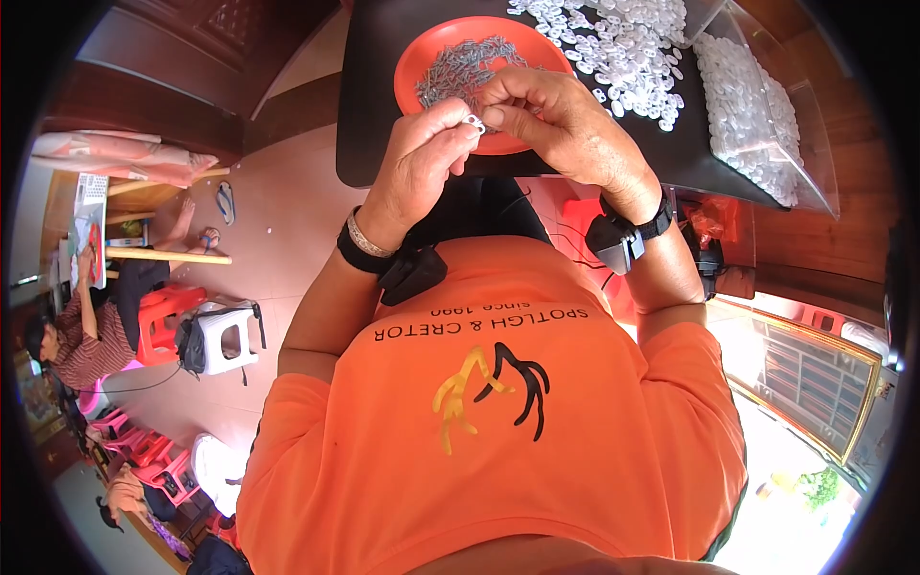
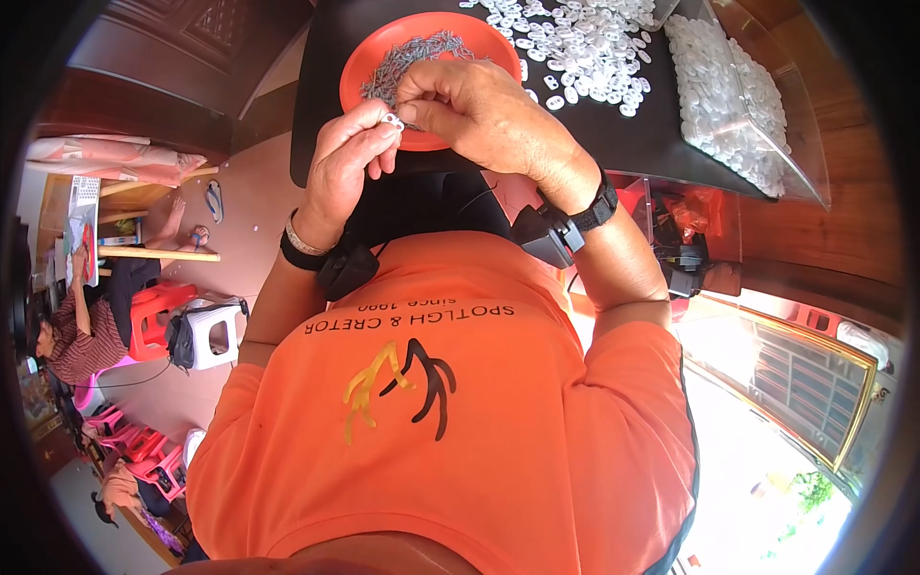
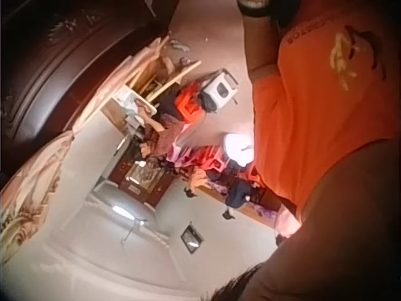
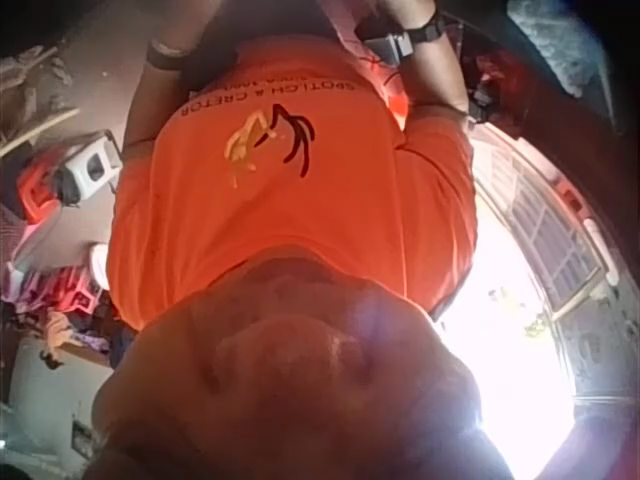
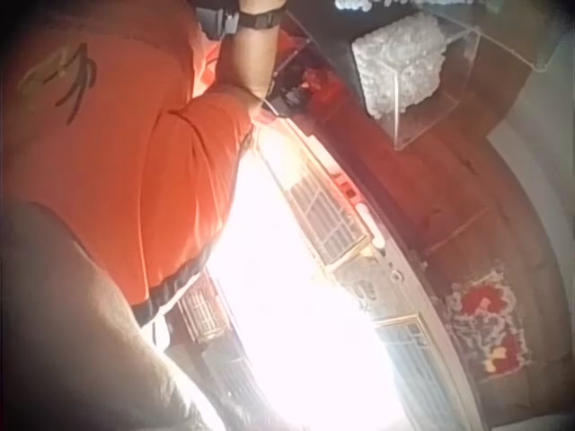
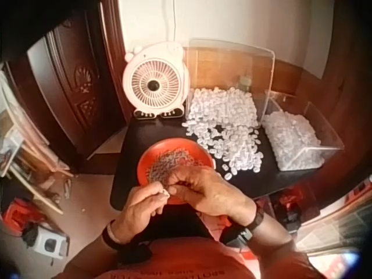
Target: Assemble small metal rings into white plastic components at a workspace.
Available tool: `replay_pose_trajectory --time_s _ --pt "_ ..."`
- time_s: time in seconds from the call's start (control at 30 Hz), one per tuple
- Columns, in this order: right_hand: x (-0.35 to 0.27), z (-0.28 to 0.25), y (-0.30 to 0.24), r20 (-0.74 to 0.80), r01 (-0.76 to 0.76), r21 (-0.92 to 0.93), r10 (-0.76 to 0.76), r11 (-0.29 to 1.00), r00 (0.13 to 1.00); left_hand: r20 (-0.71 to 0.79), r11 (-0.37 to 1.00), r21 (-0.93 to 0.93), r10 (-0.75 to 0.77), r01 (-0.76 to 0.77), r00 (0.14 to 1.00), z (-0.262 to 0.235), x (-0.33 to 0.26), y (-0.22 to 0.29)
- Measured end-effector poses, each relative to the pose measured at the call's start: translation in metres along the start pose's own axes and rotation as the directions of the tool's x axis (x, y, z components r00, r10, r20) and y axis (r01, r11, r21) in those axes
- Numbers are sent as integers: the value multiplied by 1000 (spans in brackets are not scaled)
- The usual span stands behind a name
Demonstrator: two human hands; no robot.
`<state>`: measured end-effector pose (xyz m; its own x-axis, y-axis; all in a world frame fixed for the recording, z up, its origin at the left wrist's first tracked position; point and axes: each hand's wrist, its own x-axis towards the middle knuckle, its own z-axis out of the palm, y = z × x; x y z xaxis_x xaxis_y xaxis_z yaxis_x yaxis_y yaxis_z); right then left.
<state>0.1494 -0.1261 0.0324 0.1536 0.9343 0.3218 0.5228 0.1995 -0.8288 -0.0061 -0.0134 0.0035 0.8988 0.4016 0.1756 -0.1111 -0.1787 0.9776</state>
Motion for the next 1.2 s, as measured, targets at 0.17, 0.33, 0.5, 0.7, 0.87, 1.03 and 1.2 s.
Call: replay_pose_trajectory --time_s 0.17,0.33,0.5,0.7,0.87,1.03,1.2 --pt "0 -6 -4 81 -64 -12 64 998 995 -7 1000 -5 -14 14 1000 -1 0 1" --pt "-1 -4 -3 90 -33 -41 36 999 995 3 1000 6 -3 3 1000 -1 0 1" --pt "0 -3 -5 90 -24 -71 31 997 996 12 1000 11 -2 2 1000 -3 -1 -1" --pt "1 -2 -4 69 -16 -70 21 997 997 15 1000 8 9 -10 1000 -2 -1 -2" --pt "0 -1 -6 76 13 -134 -2 991 997 20 999 47 -20 19 1000 -1 -4 1" --pt "1 1 -4 73 48 -157 -37 986 997 20 997 66 -30 28 999 0 -5 1" --pt "1 3 -1 62 42 -153 -33 987 998 -9 999 -20 -29 29 1000 4 -6 -7"
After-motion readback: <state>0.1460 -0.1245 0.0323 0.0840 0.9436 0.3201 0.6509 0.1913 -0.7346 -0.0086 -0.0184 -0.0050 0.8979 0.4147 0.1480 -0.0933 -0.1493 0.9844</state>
